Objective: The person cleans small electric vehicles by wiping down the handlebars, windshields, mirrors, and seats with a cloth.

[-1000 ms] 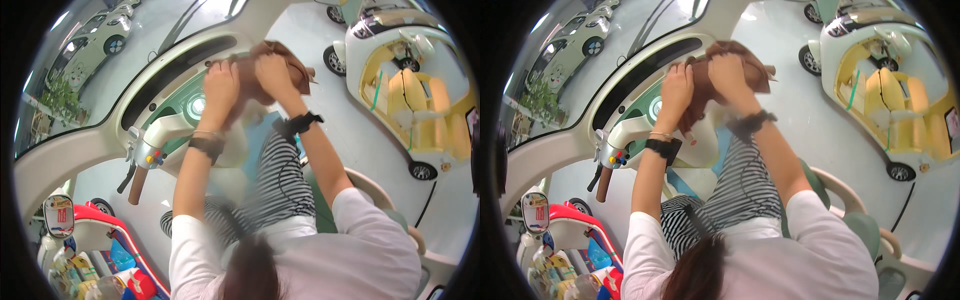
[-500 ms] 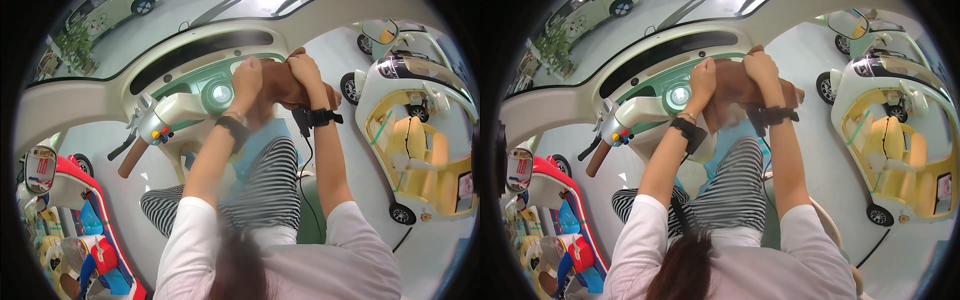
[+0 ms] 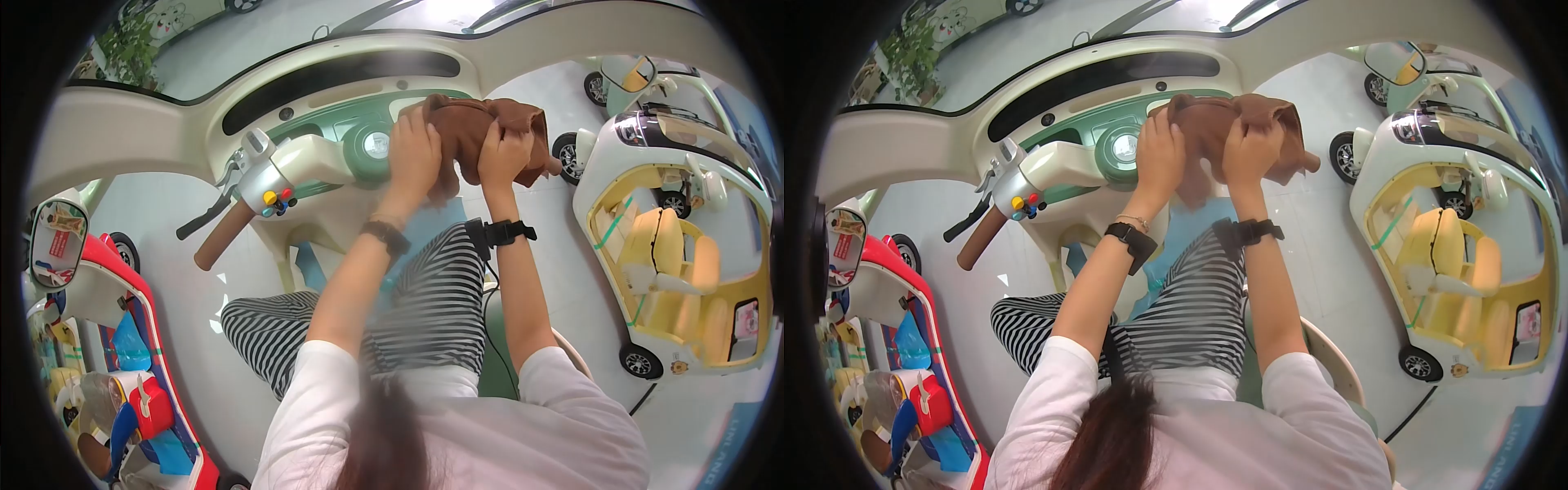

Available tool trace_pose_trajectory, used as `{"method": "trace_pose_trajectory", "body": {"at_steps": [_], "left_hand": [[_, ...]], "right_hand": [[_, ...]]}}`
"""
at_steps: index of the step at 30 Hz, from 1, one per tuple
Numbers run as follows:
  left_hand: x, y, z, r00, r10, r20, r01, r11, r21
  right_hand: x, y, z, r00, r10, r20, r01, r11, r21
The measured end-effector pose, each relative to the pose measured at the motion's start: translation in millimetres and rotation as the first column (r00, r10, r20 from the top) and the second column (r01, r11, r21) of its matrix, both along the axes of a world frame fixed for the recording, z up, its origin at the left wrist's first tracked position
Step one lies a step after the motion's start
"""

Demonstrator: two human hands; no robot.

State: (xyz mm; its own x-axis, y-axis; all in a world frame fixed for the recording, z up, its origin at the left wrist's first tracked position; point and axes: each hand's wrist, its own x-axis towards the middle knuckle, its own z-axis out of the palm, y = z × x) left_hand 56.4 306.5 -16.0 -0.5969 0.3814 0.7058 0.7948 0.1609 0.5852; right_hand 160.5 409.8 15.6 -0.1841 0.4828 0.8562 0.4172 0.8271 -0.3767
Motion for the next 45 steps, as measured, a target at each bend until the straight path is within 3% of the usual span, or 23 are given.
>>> {"method": "trace_pose_trajectory", "body": {"at_steps": [5,11,14,17,19,22,25,27,30,32,33,36,41,43,45], "left_hand": [[3,-4,-6,0.999,0.023,-0.041,-0.024,0.999,-0.037],[12,-30,-7,0.997,-0.060,0.049,0.064,0.996,-0.069],[38,-61,-9,0.952,-0.165,0.260,0.193,0.977,-0.088],[57,-98,-21,0.971,-0.142,0.191,0.162,0.982,-0.095],[60,-124,-31,0.972,-0.126,0.198,0.143,0.987,-0.070],[61,-155,-25,0.864,-0.142,0.484,0.161,0.987,0.003],[71,-181,14,0.617,-0.226,0.754,0.160,0.974,0.160],[67,-193,16,0.634,-0.276,0.722,0.141,0.960,0.243],[62,-204,26,0.663,-0.258,0.703,0.105,0.961,0.254],[62,-207,45,0.650,-0.251,0.717,0.108,0.965,0.241],[60,-204,51,0.709,-0.251,0.659,0.112,0.963,0.246],[51,-187,67,0.846,-0.267,0.461,0.138,0.946,0.294],[41,-132,133,0.927,-0.318,0.200,0.239,0.909,0.340],[37,-105,150,0.965,-0.258,0.052,0.226,0.915,0.334],[35,-74,161,0.982,-0.156,-0.104,0.181,0.930,0.320]], "right_hand": [[1,9,-21,0.982,0.107,-0.157,-0.081,0.983,0.164],[5,8,-45,0.970,0.157,-0.187,-0.159,0.987,0.005],[12,5,-43,0.943,0.208,-0.260,-0.253,0.955,-0.153],[19,-15,-25,0.855,0.315,-0.412,-0.445,0.852,-0.274],[22,-19,-24,0.857,0.306,-0.416,-0.449,0.838,-0.309],[28,-34,-22,0.868,0.263,-0.421,-0.427,0.829,-0.362],[48,-63,-39,0.909,0.238,-0.343,-0.378,0.818,-0.434],[66,-68,-75,0.942,0.253,-0.220,-0.332,0.793,-0.511],[94,-95,-47,0.945,0.248,-0.213,-0.321,0.584,-0.745],[104,-98,-46,0.887,0.206,-0.413,-0.453,0.556,-0.697],[108,-98,-43,0.842,0.186,-0.506,-0.516,0.548,-0.658],[120,-92,-1,0.808,0.162,-0.567,-0.504,0.689,-0.521],[116,-58,83,0.706,0.259,-0.659,-0.497,0.845,-0.200],[114,-55,117,0.767,0.302,-0.567,-0.500,0.835,-0.231],[102,-44,133,0.846,0.303,-0.438,-0.477,0.797,-0.370]]}}
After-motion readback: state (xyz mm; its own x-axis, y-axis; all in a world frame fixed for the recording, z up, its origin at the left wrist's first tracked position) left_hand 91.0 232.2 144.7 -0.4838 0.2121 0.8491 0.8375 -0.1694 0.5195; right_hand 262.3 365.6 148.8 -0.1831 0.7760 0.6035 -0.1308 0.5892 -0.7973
